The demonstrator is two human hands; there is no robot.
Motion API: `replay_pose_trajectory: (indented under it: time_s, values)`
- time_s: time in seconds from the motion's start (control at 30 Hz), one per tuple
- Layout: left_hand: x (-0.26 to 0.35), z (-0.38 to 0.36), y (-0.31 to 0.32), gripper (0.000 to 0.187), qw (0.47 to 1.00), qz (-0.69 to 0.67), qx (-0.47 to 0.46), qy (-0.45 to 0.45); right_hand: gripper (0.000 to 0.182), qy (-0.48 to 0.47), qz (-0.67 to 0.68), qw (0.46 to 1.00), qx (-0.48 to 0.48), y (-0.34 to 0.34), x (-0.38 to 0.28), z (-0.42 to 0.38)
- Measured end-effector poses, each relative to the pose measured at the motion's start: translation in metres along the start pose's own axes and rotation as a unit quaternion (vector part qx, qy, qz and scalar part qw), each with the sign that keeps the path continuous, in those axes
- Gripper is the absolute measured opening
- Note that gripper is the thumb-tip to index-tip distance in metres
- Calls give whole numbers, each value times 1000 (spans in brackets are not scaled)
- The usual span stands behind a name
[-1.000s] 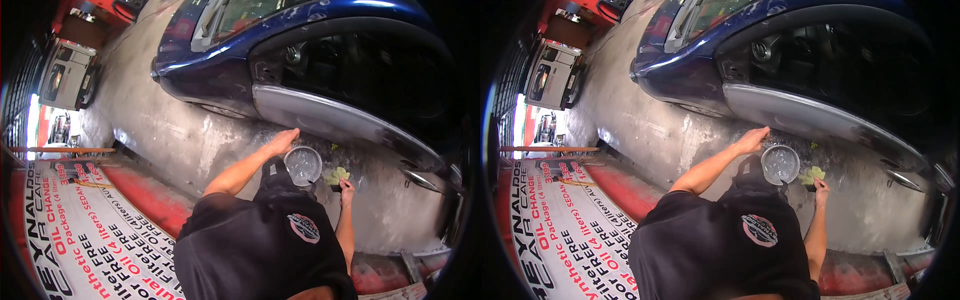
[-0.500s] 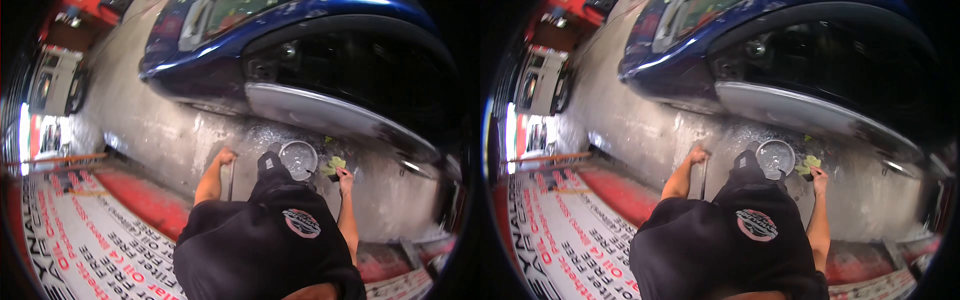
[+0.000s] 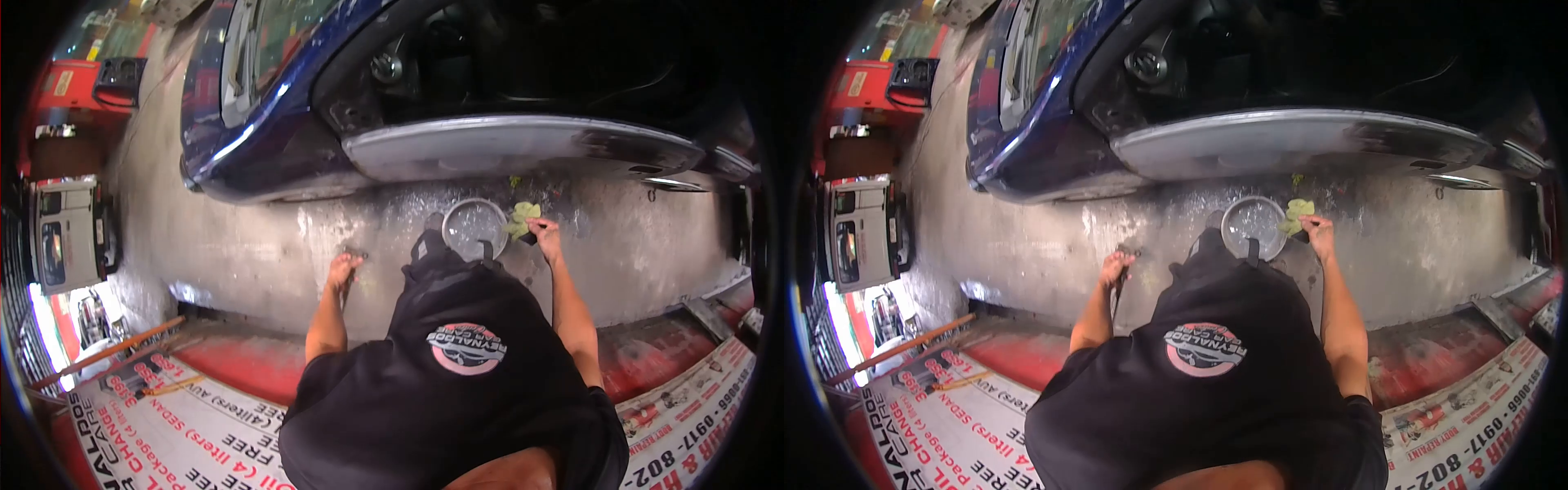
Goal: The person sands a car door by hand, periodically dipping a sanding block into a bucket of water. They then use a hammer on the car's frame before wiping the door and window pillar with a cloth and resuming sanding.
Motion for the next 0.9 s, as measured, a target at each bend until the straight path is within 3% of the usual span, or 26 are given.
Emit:
replay_pose_trajectory:
  time_s: [0.03,0.13,0.33,0.43,0.6,0.67,0.73,0.8,0.9]
  values:
    - [4,4,-1,30,998,60,-23,17,24,0,5,1000,1,-1,0,-1]
    - [14,6,12,23,991,131,27,12,23,10,36,999,-6,0,18,6]
    - [-26,41,1,20,987,143,63,22,24,14,51,999,-5,-5,0,-5]
    - [-30,40,5,25,968,244,32,-42,24,23,10,1000,-4,-6,-13,-8]
    - [-29,17,7,38,970,230,38,-65,25,6,-13,1000,-18,0,-6,-1]
    - [-32,20,4,33,964,249,90,-41,25,20,-39,999,-24,2,-18,0]
    - [-74,58,-16,28,974,213,78,-4,23,-3,-29,1000,1,10,-21,3]
    - [-58,44,-15,23,974,217,63,30,21,-34,-42,999,4,12,-15,1]
    - [-53,49,-17,18,978,202,26,-47,21,-30,-43,998,20,17,-1,3]
Point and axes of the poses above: each hand's wrist, its own z-axis towards the middle knuckle, its own y-axis out of the palm, x = y × z, the point moved 1 cm from there along z, towards the middle knuckle, and after that the axes turned 2 degrees about -z, right-handed, at the moved point
